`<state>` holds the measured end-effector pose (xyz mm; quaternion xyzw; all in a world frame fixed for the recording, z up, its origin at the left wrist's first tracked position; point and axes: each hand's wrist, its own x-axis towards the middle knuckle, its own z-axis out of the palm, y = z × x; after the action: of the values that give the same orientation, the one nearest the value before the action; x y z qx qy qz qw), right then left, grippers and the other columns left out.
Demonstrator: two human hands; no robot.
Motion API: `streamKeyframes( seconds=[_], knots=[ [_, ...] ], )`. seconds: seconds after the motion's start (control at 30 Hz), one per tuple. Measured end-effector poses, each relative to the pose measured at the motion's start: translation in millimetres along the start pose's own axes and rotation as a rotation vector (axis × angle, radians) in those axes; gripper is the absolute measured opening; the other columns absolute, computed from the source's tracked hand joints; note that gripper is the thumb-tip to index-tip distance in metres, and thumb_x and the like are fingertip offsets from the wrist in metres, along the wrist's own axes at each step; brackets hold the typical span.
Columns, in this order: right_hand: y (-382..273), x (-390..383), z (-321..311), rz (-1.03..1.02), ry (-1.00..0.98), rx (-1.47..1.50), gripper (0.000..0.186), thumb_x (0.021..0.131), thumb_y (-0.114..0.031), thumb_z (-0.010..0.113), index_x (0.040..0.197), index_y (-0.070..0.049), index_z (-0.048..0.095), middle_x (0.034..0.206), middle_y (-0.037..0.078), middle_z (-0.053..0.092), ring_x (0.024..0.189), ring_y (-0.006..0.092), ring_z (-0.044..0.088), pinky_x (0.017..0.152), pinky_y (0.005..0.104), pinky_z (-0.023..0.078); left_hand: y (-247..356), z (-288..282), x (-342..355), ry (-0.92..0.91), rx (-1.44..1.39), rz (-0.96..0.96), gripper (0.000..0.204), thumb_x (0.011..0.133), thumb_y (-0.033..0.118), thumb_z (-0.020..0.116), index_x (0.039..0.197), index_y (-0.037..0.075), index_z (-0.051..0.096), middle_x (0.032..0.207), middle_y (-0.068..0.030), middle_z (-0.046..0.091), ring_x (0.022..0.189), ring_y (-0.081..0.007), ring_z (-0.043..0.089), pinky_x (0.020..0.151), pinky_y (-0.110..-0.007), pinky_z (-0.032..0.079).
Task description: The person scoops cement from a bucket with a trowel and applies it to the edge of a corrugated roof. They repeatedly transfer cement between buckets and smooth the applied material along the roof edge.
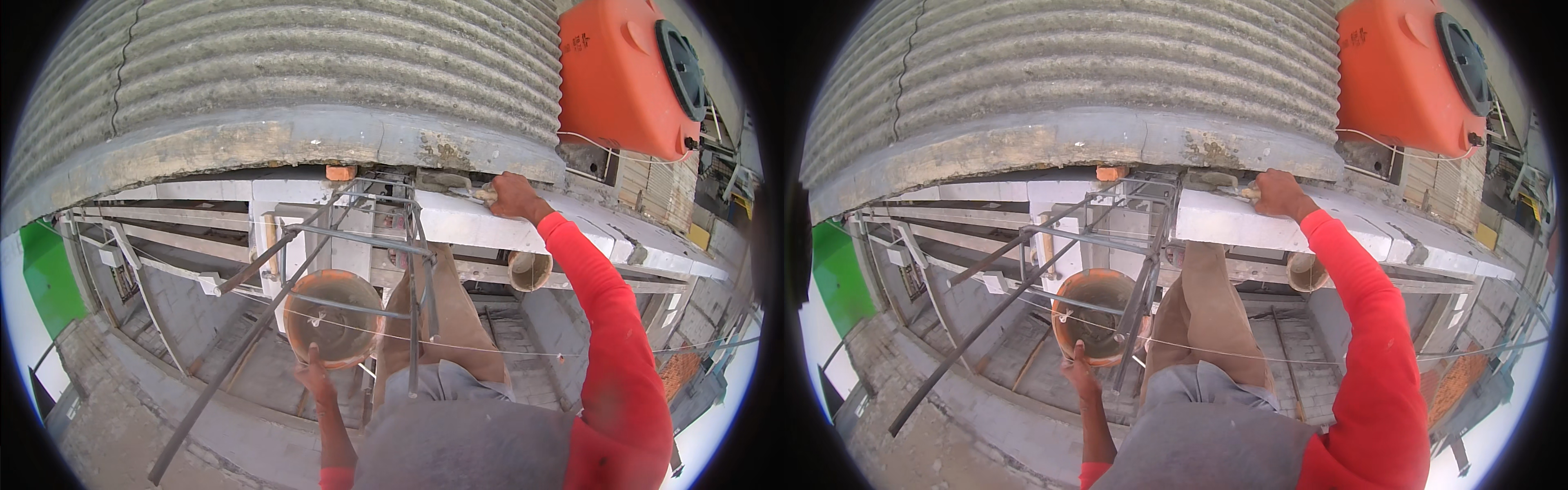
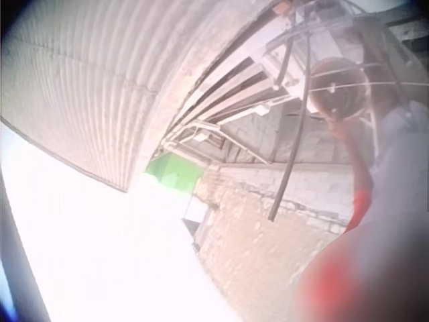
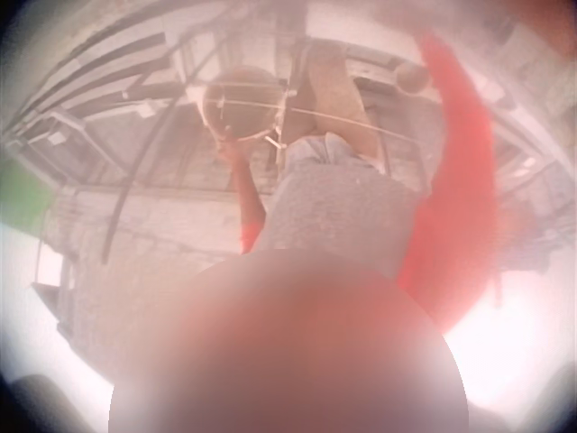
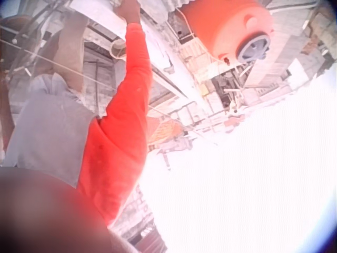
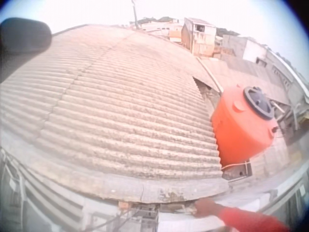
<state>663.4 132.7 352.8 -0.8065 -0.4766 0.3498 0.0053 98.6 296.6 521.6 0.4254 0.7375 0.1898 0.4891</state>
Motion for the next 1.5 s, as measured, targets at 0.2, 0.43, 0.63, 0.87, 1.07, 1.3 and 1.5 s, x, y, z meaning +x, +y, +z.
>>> streamKeyframes(
  seconds=[0.2,0.43,0.63,0.87,1.07,1.3,1.5],
  knots=[
    [8.5,-2.6,1.8,-0.061,0.033,0.039,0.034,0.074,-0.027,0.075,0.092,0.001,0.077,0.094,0.024,0.073,0.098,0.0419,0.070,0.090,0.0517,0.056,-1.0,5.2,-1.4,-0.023,-0.033,-0.009,0.040,0.102,0.010,0.067,0.135,-0.012,0.065,0.122,-0.0115,0.071,0.104,-0.0176,0.067,0.092,-0.033,0.053],
    [4.4,3.7,-9.7,-0.031,-0.052,-0.023,0.038,0.074,-0.026,0.075,0.104,-0.004,0.081,0.096,0.023,0.074,0.101,0.0409,0.071,0.091,0.0512,0.057,3.1,13.7,2.1,0.027,-0.010,-0.003,0.037,0.101,0.009,0.069,0.131,-0.011,0.066,0.114,-0.0082,0.071,0.097,-0.0150,0.065,0.086,-0.032,0.052],
    [11.2,-1.7,-6.8,0.013,0.065,0.045,0.033,0.072,-0.027,0.076,0.094,-0.001,0.078,0.094,0.023,0.074,0.100,0.0407,0.070,0.091,0.0510,0.056,2.5,14.5,6.8,-0.012,0.058,-0.063,0.046,0.102,0.011,0.073,0.141,-0.009,0.062,0.125,-0.0091,0.069,0.105,-0.0173,0.064,0.093,-0.033,0.052],
    [16.2,-1.9,-5.2,-0.063,0.013,-0.014,0.030,0.070,-0.024,0.074,0.089,0.000,0.077,0.092,0.024,0.073,0.098,0.0412,0.071,0.089,0.0506,0.056,7.3,28.2,5.9,0.036,0.088,0.011,0.032,0.101,0.011,0.074,0.126,-0.007,0.069,0.107,-0.0032,0.067,0.090,-0.0115,0.059,0.076,-0.029,0.047],
    [1.8,-4.1,-10.6,-0.066,-0.017,-0.005,0.030,0.068,-0.021,0.073,0.087,0.001,0.077,0.091,0.023,0.074,0.098,0.0410,0.071,0.089,0.0503,0.056,1.4,35.8,9.8,0.041,0.015,0.095,0.023,0.101,0.012,0.075,0.115,-0.006,0.072,0.092,0.0018,0.064,0.078,-0.0079,0.052,0.064,-0.028,0.041],
    [-11.1,3.7,-18.6,-0.091,0.033,-0.023,0.026,0.068,-0.021,0.074,0.084,0.000,0.075,0.090,0.021,0.074,0.098,0.0402,0.071,0.089,0.0497,0.056,-0.9,28.3,18.1,-0.016,0.076,-0.032,0.042,0.101,0.013,0.073,0.135,-0.008,0.065,0.117,-0.0071,0.068,0.098,-0.0152,0.063,0.086,-0.031,0.051],
    [-14.1,6.4,-23.6,-0.115,0.008,-0.066,0.027,0.070,-0.023,0.074,0.085,0.000,0.075,0.091,0.021,0.074,0.097,0.0404,0.072,0.089,0.0492,0.057,-2.6,33.6,21.3,0.006,0.074,-0.022,0.042,0.100,0.013,0.074,0.133,-0.011,0.066,0.110,-0.0062,0.069,0.092,-0.0146,0.063,0.082,-0.033,0.053]
  ],
)
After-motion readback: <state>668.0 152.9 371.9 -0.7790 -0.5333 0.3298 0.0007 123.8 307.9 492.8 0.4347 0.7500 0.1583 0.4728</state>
